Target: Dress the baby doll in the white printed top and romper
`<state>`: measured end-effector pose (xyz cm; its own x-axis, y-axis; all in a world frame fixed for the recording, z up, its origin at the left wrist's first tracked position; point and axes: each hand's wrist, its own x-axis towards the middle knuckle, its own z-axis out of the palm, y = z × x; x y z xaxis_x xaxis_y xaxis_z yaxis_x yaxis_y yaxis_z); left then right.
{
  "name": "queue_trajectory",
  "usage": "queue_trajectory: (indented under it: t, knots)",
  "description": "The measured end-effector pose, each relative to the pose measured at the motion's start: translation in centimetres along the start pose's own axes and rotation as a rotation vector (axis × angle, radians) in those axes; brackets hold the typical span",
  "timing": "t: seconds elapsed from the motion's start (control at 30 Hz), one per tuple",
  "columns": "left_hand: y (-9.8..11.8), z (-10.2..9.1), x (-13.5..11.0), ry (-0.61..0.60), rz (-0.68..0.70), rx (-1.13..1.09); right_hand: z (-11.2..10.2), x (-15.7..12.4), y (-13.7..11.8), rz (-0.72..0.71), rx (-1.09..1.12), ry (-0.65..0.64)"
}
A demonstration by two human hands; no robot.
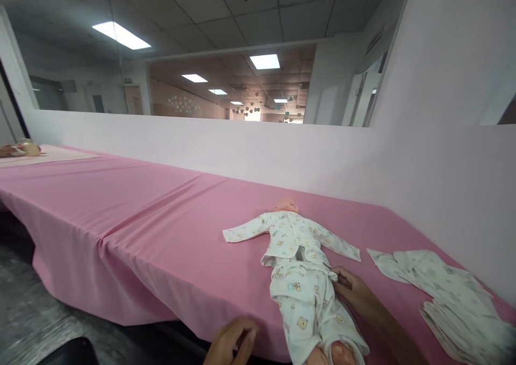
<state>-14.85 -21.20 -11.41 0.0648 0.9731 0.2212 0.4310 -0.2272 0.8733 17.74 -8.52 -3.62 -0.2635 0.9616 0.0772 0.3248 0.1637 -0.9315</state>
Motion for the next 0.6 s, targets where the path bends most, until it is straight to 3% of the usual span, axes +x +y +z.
queue_trajectory:
  t: [0.13,0.3,0.47,0.6]
  knots:
    - [4.5,-0.9,5.8,0.051,0.091,-0.087,0.7,0.3,0.3,-0.052,-0.226,0.123]
    - [5.5,0.5,11.5,-0.030,0.070,-0.150,1.5,1.1,0.6,-0.027,-0.448,0.350]
    - [4.9,1.4,12.2,-0.046,0.091,-0.146,0.2,1.0,0.3,0.011,-0.067,0.089]
    - [4.9,1.4,12.4,-0.048,0.084,-0.092,-0.7,1.2,-1.0,0.082,0.065,0.069]
